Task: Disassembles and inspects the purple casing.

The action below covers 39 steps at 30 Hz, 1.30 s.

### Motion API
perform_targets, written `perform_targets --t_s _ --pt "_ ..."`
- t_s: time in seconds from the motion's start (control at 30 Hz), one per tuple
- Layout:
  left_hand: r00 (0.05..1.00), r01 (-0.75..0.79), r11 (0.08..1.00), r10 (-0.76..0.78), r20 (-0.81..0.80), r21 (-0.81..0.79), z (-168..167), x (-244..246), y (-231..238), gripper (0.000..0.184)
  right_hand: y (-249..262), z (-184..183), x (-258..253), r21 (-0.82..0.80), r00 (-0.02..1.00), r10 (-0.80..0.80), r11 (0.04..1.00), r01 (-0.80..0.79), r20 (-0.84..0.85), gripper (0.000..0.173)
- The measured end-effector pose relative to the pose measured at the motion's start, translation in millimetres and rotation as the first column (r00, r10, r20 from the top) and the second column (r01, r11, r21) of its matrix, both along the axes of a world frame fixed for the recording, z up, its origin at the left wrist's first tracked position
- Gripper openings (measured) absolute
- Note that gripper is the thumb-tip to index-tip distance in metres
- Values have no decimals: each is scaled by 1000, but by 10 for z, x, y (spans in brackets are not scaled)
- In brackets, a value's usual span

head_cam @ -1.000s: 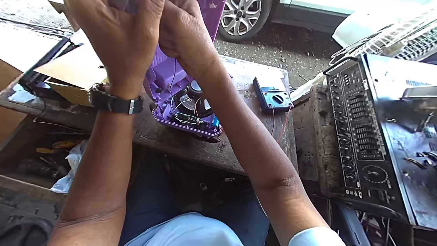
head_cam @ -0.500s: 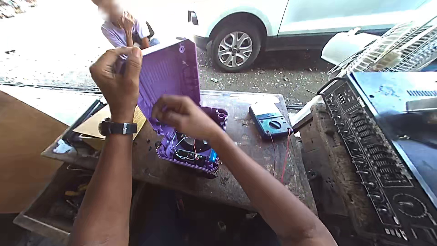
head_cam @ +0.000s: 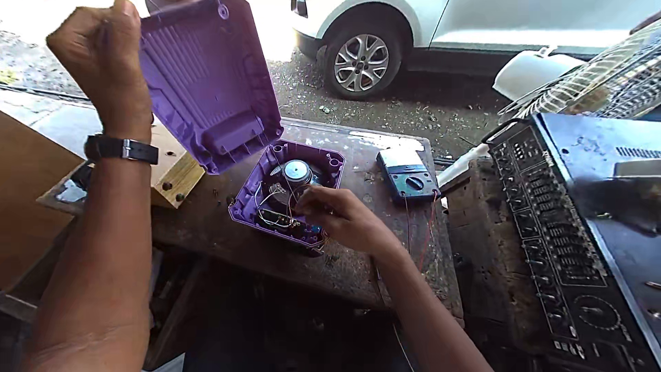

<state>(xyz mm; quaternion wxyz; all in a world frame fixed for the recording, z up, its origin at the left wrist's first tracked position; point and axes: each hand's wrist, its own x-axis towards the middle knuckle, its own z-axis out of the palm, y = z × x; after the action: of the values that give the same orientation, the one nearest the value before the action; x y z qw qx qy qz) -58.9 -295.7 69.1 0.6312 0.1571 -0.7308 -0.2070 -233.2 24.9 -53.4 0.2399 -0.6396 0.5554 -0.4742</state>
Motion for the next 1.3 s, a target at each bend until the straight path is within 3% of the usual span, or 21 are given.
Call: perform_targets --t_s 0.07,0.17,0.23,0.33,0.53,0.67,0.87,0.97,1.07,1.17,1.2,1.27,1.3 --pt "999 40 997 -41 -1 -61 39 25 167 19 -26 112 -70 -20 994 -78 997 77 -75 27" --pt "997 80 984 -82 -5 -157 91 18 499 17 -291 379 -118 -156 942 -331 935 318 -63 42" --pt "996 79 973 -84 -16 -215 110 21 714 17 -554 571 -78 -184 879 -472 872 454 -67 44" --pt "994 78 951 -98 -55 -300 110 10 947 16 -902 787 71 -200 809 -565 822 534 -160 45" --pt "986 64 959 -103 -129 -275 119 61 1109 13 -1281 842 298 -369 648 -697 715 594 -306 46" --pt "982 99 964 -134 -130 -247 123 141 1146 16 -1423 749 312 -625 528 -819 538 566 -226 32" --pt "987 149 954 -159 -19 -259 43 270 1097 14 -1455 844 379 -863 648 -759 361 352 -53 29" --pt "982 166 976 -152 109 -140 -122 315 961 30 -1353 916 460 -891 783 -614 405 206 -97 11" --pt "983 19 999 -25 181 35 -420 420 744 34 -1222 976 556 -823 940 -319 563 83 -124 20" --pt "993 56 998 -57 108 7 -620 454 410 36 -1189 969 532 -697 996 -72 712 86 50 20" --pt "994 69 998 -68 82 -11 -621 440 377 37 -1207 948 502 -663 991 -85 737 131 102 17" --pt "991 -20 999 16 129 34 -669 510 440 32 -1245 913 408 -640 951 -302 718 276 70 8" --pt "985 -54 996 42 168 65 -674 547 497 31 -1249 903 364 -627 900 -436 700 341 3 19"
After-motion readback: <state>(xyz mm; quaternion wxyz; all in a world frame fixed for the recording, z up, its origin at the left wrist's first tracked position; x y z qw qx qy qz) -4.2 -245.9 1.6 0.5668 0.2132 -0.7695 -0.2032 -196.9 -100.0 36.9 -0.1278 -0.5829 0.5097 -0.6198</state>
